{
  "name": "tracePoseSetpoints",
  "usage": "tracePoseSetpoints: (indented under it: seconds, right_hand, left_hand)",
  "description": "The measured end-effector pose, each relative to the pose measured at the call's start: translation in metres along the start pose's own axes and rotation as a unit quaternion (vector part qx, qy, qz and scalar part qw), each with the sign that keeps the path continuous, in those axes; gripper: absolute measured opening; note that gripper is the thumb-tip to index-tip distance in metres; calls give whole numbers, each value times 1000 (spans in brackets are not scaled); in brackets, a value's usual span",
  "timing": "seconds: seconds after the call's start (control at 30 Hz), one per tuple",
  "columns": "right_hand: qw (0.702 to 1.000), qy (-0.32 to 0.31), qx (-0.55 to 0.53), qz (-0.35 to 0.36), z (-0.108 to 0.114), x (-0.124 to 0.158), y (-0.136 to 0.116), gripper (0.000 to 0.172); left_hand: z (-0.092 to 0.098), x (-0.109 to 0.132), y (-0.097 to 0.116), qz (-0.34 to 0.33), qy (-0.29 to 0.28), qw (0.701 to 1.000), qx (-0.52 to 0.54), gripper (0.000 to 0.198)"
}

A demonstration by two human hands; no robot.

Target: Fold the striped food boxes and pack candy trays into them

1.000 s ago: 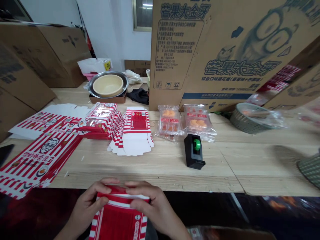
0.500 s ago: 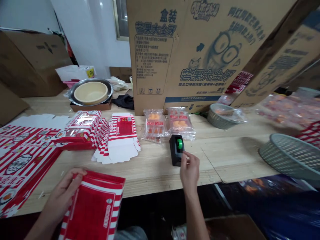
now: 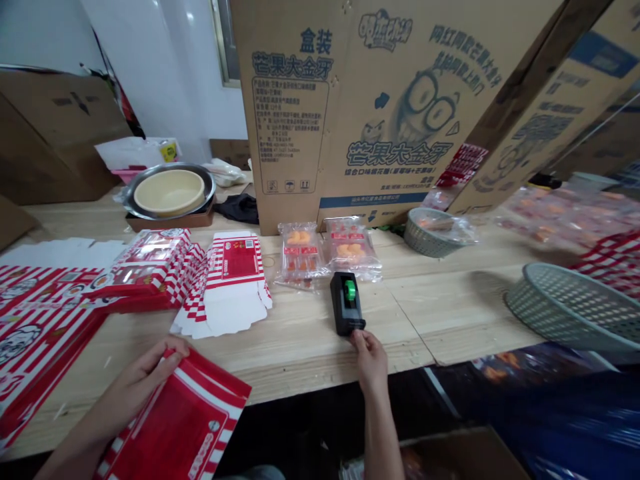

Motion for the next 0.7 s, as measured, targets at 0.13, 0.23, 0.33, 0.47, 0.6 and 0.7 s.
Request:
tracePoseSetpoints:
  seconds: [0.13, 0.23, 0.33, 0.47, 0.6, 0.7]
  right_hand:
    - [999, -7, 26, -23, -2, 9, 1, 49]
    - [996, -85, 31, -26, -21, 41, -22, 44]
    - [960, -277, 27, 28, -61, 87, -75, 37]
    - [798, -589, 68, 111, -116, 140, -145, 51]
    - [702, -681, 122, 170, -140, 151, -165, 68]
    - [710, -692, 97, 83, -147, 147, -151, 74]
  left_hand:
    - [0, -3, 15, -5, 3, 1000, 20, 29]
    - [-4, -5, 28, -9, -33, 999, 8, 27]
    - [-12, -9, 38, -25, -91, 995, -36, 24]
    - [-22, -10, 50, -49, -144, 987, -51, 20]
    - [-28, -5, 61, -79, -162, 983, -41, 15]
    - [-30, -1, 61, -73, -164, 983, -48, 15]
Point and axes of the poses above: each hand's wrist, its own x-axis away from the middle knuckle, its own z-axis out of the back of the hand, y = z × x, the point moved 4 cm from there along -x, towards the middle knuckle, and after that the axes turned 5 degrees about -x, right-handed, at the moved point
